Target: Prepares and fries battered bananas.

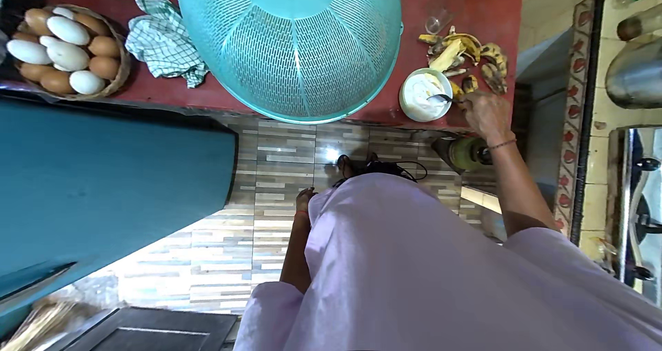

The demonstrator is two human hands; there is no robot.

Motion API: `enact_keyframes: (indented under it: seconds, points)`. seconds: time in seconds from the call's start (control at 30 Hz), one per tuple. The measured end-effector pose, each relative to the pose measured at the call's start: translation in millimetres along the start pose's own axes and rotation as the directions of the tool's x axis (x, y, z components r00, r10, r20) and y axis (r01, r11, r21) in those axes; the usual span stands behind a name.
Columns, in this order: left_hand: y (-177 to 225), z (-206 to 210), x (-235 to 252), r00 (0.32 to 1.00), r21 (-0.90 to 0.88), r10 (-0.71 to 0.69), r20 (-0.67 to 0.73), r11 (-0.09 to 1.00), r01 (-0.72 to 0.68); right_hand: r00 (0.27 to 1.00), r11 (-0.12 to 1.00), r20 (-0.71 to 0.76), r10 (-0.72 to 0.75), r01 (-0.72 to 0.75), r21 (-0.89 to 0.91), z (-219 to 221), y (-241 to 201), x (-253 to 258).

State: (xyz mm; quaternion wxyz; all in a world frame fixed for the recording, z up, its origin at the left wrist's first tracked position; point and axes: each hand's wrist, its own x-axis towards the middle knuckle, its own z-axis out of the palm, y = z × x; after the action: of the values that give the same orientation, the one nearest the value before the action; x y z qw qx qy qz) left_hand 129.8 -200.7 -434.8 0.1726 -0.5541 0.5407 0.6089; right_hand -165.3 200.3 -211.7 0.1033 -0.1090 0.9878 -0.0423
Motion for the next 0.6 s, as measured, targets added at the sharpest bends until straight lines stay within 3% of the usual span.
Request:
enact_keyframes:
  seconds: [0.33,0.47,0.6]
  points:
    - [8.2,-2.4,-5.8,1.000,-0.010,-0.002,-0.003,1.000,0.002,0.981,0.999,0.189,0.044,-0.049,0.022,15.2,-6.0,23.3]
    - [-7.5,-6.0,3.1,1.000,0.020,0.019,-0.011,1.000,-0.019,0.940,0.980,0.321,0.114,-0.159,0.118,12.5,5.0,35.8]
    - [-10.1,-7.1,1.5,1.000,0.041,0.017,-0.017,0.999,-0.016,0.937,0.948,0.332,0.110,-0.199,0.248,15.2,23.7,42.0]
